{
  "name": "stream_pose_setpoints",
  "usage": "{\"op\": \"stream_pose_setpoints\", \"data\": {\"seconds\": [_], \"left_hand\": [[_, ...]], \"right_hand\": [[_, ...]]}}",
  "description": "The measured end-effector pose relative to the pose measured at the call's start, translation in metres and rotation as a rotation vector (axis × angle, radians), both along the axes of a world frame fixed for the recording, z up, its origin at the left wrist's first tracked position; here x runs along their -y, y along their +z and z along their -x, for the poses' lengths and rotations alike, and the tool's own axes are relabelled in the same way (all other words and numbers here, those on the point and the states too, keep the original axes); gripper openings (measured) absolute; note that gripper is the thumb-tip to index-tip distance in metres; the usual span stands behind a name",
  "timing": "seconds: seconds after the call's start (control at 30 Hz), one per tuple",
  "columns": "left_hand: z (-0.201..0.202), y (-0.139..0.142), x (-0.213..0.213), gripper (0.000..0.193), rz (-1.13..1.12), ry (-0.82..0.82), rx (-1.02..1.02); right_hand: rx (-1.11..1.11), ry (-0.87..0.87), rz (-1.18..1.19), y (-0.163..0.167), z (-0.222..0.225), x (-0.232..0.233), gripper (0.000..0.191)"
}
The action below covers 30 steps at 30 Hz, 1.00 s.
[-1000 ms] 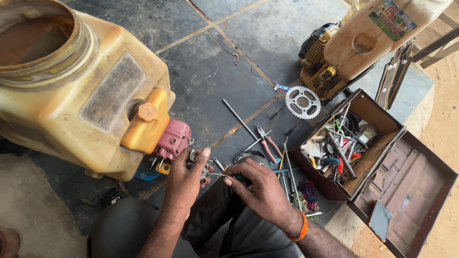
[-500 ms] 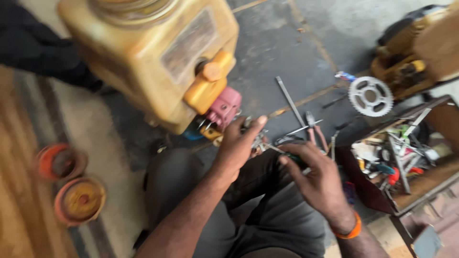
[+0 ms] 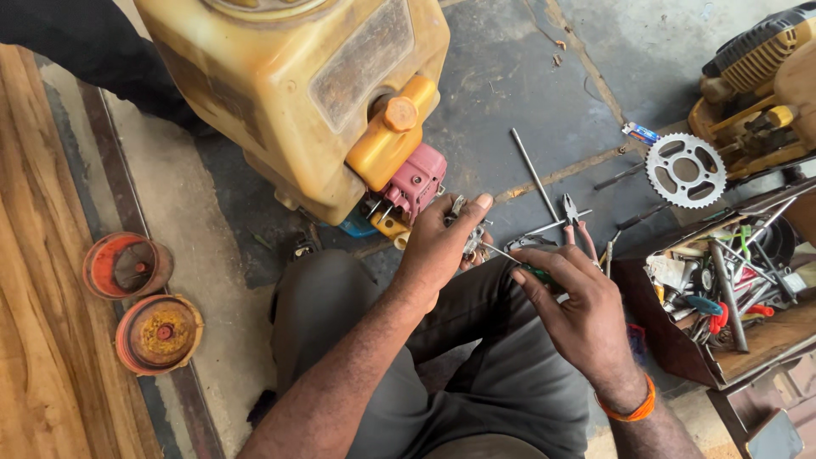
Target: The person sits on the ground holding a small carburetor in their lap and uses a screwdriver to loosen and remove its screws and parts. They turn the carburetor over, work on different sides, and at the end hold the carburetor next to a small metal plate to compare the parts.
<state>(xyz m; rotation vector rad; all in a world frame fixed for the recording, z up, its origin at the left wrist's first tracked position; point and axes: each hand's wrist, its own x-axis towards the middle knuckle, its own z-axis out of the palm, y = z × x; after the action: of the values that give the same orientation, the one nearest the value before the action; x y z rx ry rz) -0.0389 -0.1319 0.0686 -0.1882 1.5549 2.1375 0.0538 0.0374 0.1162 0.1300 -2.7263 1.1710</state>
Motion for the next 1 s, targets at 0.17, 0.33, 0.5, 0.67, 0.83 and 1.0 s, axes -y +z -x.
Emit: {"op": "stream_pose_setpoints", "data": {"seconds": [0.17,0.33,0.5,0.67,0.83,1.0], "left_hand": [[0.000,0.003,0.000,0.036,0.026,-0.005,-0.018],[-0.002,0.006,0.003,0.036,0.056,-0.028,-0.030],[-0.002,0.005,0.001,0.038,0.069,-0.039,-0.047],[-0.003,0.001,0.000,0.038,0.139,-0.052,-0.135],[-0.002,-0.001,0.001,0.041,0.179,-0.058,-0.246],[-0.004,0.002,0.002,0.037,0.203,-0.098,-0.256]], "right_hand": [[-0.131,0.067,-0.067,-0.002,0.002,0.000,0.027],[-0.100,0.060,-0.082,-0.002,0.001,-0.002,0.028],[-0.079,0.042,-0.094,0.000,0.002,0.000,0.028],[-0.104,0.055,-0.103,0.000,-0.001,-0.001,0.027],[0.129,0.035,0.213,-0.020,-0.002,-0.007,0.022],[0.509,-0.052,0.717,-0.039,0.005,-0.017,0.028]]}}
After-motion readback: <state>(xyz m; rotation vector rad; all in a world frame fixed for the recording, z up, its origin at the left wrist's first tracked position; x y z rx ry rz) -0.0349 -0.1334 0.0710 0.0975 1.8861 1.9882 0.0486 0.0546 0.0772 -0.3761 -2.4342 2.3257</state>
